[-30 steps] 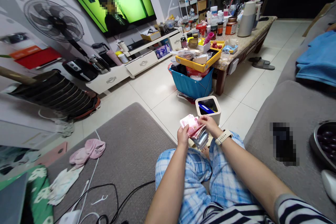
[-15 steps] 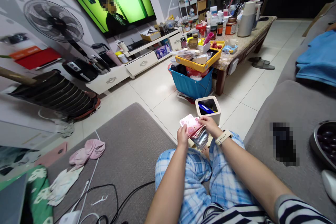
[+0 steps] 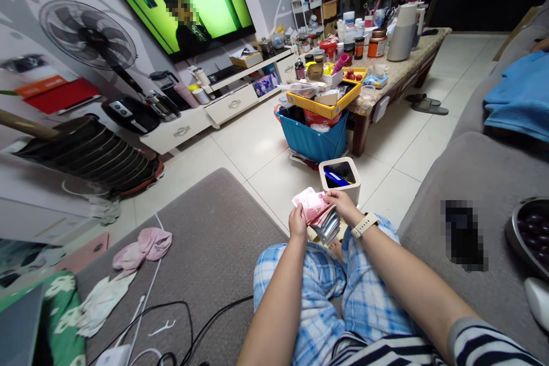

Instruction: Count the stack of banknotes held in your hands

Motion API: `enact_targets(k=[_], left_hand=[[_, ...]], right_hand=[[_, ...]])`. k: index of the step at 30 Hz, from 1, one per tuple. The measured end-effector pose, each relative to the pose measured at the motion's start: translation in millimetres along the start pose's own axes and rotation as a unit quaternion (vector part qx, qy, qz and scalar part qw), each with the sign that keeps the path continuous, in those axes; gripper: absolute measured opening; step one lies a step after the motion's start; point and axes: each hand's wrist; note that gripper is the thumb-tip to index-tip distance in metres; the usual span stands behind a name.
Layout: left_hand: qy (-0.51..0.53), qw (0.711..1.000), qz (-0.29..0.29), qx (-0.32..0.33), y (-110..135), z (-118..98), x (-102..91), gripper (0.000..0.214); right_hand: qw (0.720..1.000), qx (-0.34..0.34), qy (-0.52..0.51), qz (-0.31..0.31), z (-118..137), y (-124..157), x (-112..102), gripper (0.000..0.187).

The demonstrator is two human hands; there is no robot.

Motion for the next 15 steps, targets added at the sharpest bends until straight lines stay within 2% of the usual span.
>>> enact_targets(k=[9,15], left_hand=[[-0.006,1.0,0.0,0.025,-5.7,6.1,-3.9,0.02],[0.0,1.0,-0.005,0.009,0.0,1.0,0.4,0.018]], right_hand=[[1.0,0.007,-0.009,0.0,-1.8,-1.1,0.5,0.035],[1.0,0.003,0.007,0.003,-1.0,-0.5,-0.3,0.032]])
Point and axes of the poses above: each hand's wrist, its own y-axis away from the middle knuckle, its own x-axis out of the palm, z = x × y, and after that the axes turned 5 degrees about -y, right-handed
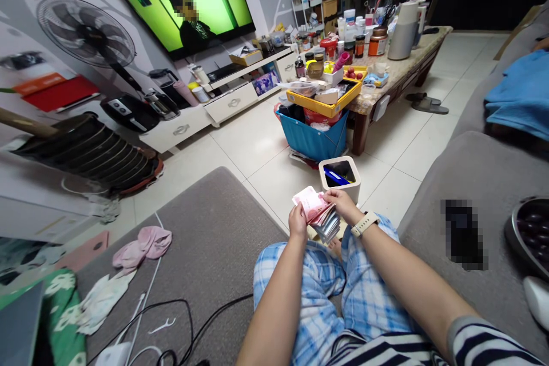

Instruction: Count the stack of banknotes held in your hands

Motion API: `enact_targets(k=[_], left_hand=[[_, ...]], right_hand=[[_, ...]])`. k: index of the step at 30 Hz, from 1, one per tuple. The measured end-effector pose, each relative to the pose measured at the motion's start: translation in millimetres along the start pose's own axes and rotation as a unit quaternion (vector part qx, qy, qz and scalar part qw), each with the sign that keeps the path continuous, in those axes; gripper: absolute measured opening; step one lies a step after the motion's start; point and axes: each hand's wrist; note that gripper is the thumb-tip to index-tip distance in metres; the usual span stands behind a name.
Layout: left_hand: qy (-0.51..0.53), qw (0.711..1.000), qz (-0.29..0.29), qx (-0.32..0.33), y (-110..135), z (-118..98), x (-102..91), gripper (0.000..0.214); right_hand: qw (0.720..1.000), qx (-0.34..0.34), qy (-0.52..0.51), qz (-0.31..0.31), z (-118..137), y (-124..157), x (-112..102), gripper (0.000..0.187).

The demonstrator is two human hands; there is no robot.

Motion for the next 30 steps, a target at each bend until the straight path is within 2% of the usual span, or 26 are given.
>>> enact_targets(k=[7,13,22,30], left_hand=[[0.008,1.0,0.015,-0.015,-0.7,1.4,-2.9,0.018],[-0.002,0.999,0.034,-0.027,1.0,1.0,-2.7,0.019],[-0.009,0.997,0.066,-0.025,6.8,-2.9,-1.5,0.033],[0.011,1.0,0.019,-0.02,-0.6,1.8,-2.2,0.021]], right_hand=[[1.0,-0.005,0.022,0.018,6.0,3.9,0.8,0.026],[1.0,-0.008,0.028,-0.001,7.3,4.8,0.9,0.028],[1.0,-0.015,0.014,0.004,4.2,2.4,1.1,0.028],[1.0,-0.008,0.024,-0.008,2.7,2.1,1.1,0.027]])
Point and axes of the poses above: each hand's wrist, its own y-axis away from the middle knuckle, its own x-axis out of the palm, z = x × y, and after that the axes turned 5 degrees about -y, right-handed
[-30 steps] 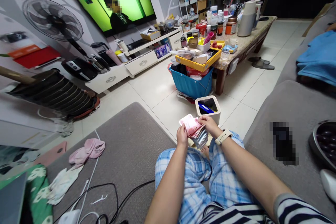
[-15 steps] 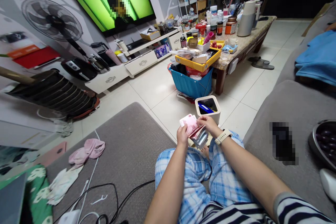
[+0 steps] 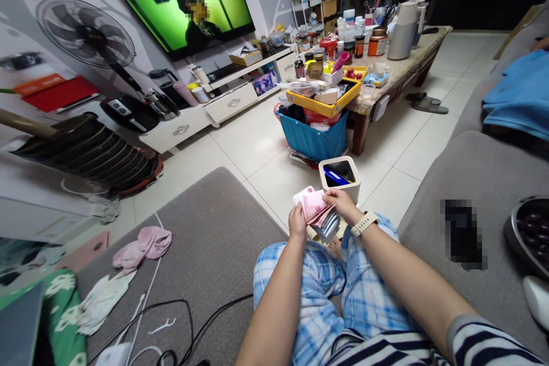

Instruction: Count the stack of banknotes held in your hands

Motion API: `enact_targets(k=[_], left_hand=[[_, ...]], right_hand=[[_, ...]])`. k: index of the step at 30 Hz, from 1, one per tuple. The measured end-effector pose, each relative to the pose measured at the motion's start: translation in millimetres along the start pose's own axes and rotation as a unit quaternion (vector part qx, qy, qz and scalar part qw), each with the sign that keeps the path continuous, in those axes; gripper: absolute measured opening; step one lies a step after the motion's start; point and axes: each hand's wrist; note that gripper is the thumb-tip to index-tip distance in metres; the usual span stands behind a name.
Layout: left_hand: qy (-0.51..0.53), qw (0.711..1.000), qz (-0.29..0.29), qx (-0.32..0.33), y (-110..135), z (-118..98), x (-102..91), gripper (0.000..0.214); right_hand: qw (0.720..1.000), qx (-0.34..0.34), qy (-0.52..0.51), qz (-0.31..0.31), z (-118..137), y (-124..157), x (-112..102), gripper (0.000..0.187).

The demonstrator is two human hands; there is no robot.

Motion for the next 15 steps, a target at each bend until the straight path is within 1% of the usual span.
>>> enact_targets(k=[3,10,15], left_hand=[[0.003,1.0,-0.009,0.008,-1.9,1.9,-1.2,0.02],[-0.014,1.0,-0.002,0.012,-2.5,2.5,-1.9,0.025],[-0.004,1.0,-0.004,0.012,-1.9,1.3,-0.4,0.022]], right_hand=[[1.0,0.0,-0.001,-0.001,-0.1,-0.3,0.2,0.027],[1.0,0.004,0.0,0.003,0.1,-0.5,-0.4,0.027],[1.0,0.002,-0.002,-0.002,-0.2,-0.3,0.0,0.026]])
Point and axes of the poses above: each hand's wrist, its own y-axis away from the middle knuckle, its own x-axis out of the palm, z = x × y, and after that the axes turned 5 degrees about -y, right-handed
